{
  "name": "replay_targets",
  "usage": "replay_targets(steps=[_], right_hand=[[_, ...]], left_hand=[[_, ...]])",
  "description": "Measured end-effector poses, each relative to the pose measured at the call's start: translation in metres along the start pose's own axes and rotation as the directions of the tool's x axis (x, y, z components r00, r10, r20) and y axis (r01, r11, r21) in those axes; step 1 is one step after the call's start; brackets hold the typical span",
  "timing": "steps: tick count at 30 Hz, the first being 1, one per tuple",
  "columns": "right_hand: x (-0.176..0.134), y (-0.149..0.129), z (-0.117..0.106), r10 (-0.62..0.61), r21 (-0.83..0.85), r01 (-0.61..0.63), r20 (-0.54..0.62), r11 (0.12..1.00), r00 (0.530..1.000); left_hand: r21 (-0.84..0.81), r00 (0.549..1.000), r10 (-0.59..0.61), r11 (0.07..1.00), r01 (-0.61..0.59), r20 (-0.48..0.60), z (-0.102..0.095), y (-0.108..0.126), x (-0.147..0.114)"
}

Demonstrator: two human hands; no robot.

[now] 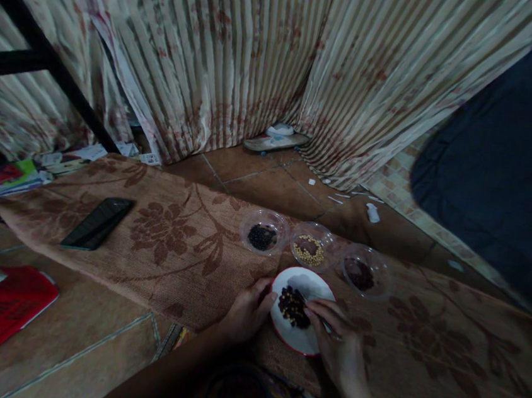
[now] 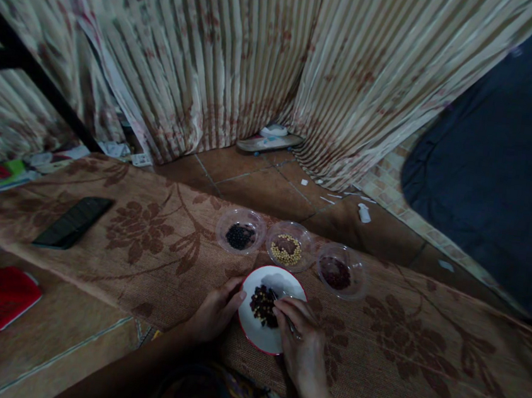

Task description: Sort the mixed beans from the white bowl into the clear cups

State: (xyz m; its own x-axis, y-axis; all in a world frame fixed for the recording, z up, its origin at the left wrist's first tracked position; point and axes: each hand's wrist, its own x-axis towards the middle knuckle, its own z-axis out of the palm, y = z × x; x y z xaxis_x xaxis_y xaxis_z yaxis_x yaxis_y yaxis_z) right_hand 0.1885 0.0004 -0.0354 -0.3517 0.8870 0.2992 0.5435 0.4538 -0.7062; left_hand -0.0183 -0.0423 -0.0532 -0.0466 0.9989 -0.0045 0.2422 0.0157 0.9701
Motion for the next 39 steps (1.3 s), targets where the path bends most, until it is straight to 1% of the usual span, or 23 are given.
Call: replay_targets(steps=[5,14,21,28,31,33,37,39], right_hand=[[0.002,-0.002,0.0,0.002,-0.003,-0.002,-0.028,1.0,1.0],[0.001,-0.002,0.0,-0.033,-0.02,0.032,-0.047,0.999,0.998],[0.002,-0.006,-0.001,0.019,0.022,-0.018,-0.043,1.0,0.999],[0.005,-0.01,-0.008,0.086,0.093,-0.078,-0.083,0.993,0.993],[0.02,-0.019,-0.008,0.118,0.161,-0.094,-0.147,0.982,0.982],[0.039,-0.029,-0.003,0.113,0.194,-0.078,-0.176,0.978,0.978],[0.088,-0.048,0.021,0.048,0.291,0.02,-0.226,0.956,0.973],[0.106,-0.051,0.033,0.024,0.304,0.048,-0.227,0.951,0.974]], left_hand=[[-0.026,1.0,-0.002,1.0,0.002,0.003,0.0,0.0,0.0],[-0.009,1.0,-0.021,1.0,0.021,0.001,0.0,0.0,0.0],[-0.018,1.0,-0.012,1.0,0.012,-0.002,-0.001,0.002,0.0],[-0.01,1.0,-0.006,1.0,0.006,0.0,-0.001,0.0,0.0],[-0.012,1.0,0.019,1.0,-0.019,-0.003,-0.002,0.001,-0.001],[-0.009,1.0,0.029,1.0,-0.029,-0.004,-0.002,0.001,-0.001],[-0.005,0.999,0.032,0.999,-0.032,0.008,-0.002,0.001,-0.001],[-0.004,0.999,0.041,0.999,-0.041,0.005,-0.001,0.001,-0.001]])
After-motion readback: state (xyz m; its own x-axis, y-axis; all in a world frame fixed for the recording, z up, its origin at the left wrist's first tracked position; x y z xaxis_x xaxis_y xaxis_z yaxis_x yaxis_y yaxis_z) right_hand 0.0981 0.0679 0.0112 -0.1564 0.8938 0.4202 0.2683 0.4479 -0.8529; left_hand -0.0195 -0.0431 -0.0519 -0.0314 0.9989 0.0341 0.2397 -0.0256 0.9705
